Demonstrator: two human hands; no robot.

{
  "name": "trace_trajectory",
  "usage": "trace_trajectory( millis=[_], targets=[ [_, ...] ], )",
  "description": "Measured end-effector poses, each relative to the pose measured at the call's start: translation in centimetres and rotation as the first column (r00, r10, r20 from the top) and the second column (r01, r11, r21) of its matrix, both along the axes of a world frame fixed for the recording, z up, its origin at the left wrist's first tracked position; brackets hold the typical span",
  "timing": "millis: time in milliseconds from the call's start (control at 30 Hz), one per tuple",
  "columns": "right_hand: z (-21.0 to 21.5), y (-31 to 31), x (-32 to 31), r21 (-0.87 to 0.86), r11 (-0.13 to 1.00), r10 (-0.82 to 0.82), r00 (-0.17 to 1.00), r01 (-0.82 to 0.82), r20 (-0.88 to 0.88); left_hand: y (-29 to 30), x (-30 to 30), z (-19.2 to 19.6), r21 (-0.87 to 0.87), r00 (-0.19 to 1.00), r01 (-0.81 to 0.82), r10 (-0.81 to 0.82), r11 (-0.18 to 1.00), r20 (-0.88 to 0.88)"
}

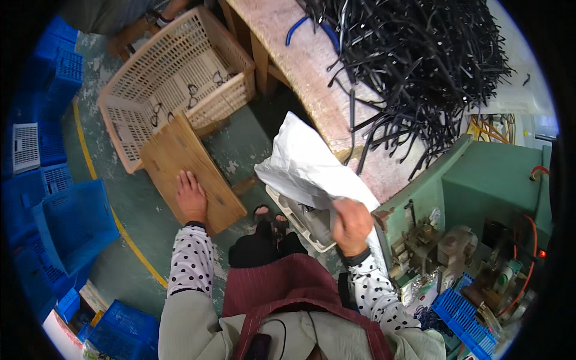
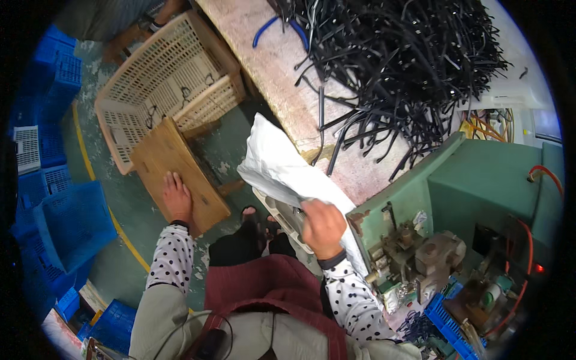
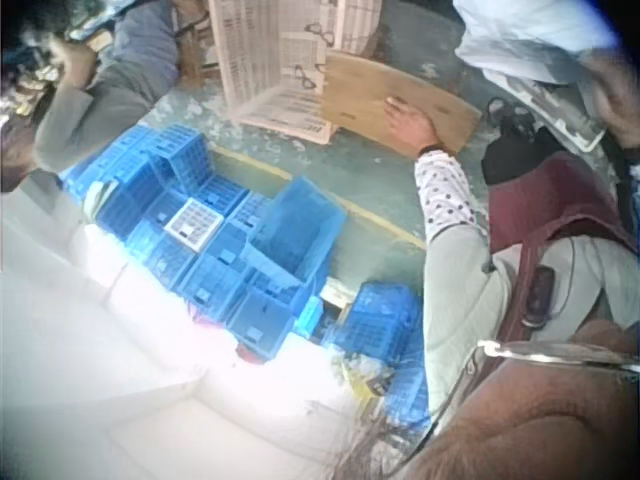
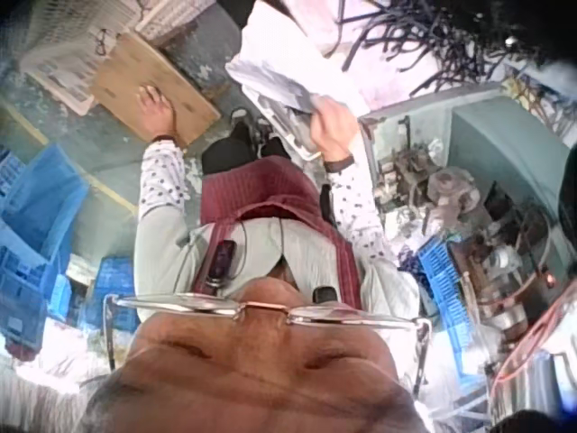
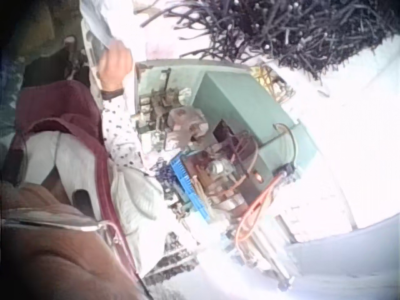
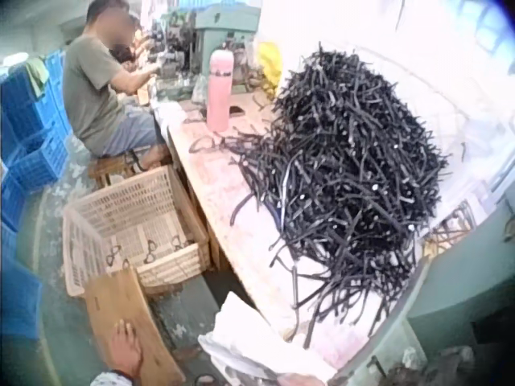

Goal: The person uses pliers to cut the ends off numerous black cables. They pick up cables from a pile on the table, cut them, and place the trimmed pieces back on the table.

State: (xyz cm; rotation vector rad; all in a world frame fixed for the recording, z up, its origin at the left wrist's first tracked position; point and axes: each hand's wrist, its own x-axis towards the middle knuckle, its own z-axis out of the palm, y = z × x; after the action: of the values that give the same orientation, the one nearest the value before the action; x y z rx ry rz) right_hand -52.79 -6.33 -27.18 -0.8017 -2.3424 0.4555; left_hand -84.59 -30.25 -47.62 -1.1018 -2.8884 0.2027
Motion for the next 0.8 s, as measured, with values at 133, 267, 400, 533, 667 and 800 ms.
trace_trajectory(
  millis=[133, 267, 400, 533, 667, 800],
  targets=[
    [1.8, 0.6, -1.0, -0.294, 0.951, -0.127, 0.986, 0.091, -0.106, -2.3, -0.7, 0.0, -0.066, 0.982, 0.187, -0.184, 0.98, 0.039],
    [2.4, 0.7, -1.4, -0.345, 0.932, -0.15, 0.985, 0.114, -0.082, -5.9, -2.8, -1.9, 0.12, 0.84, -0.221, 0.126, 0.968, 0.529],
    [1.5, 1.3, -2.2, -0.355, 0.927, -0.181, 0.973, 0.121, -0.141, -2.7, -2.7, 2.4, -0.26, 0.663, -0.09, 0.253, 0.961, 0.705],
    [0.9, 1.1, -2.0, -0.303, 0.932, -0.239, 0.966, 0.2, -0.097, 1.4, -6.5, 6.5, -0.33, 0.578, 0.067, 0.233, 0.942, 0.782],
    [2.2, -0.4, -3.5, -0.325, 0.877, -0.346, 0.934, 0.354, 0.085, 11.7, -15.1, 8.4, -0.26, 0.669, 0.211, 0.054, 0.942, 0.741],
    [-6.8, -8.8, -6.9, -0.682, 0.617, -0.26, 0.92, 0.393, 0.294, 29.9, -18.3, 22.0, 0.282, 0.84, 0.388, -0.463, 0.877, 0.285]
  ],
)
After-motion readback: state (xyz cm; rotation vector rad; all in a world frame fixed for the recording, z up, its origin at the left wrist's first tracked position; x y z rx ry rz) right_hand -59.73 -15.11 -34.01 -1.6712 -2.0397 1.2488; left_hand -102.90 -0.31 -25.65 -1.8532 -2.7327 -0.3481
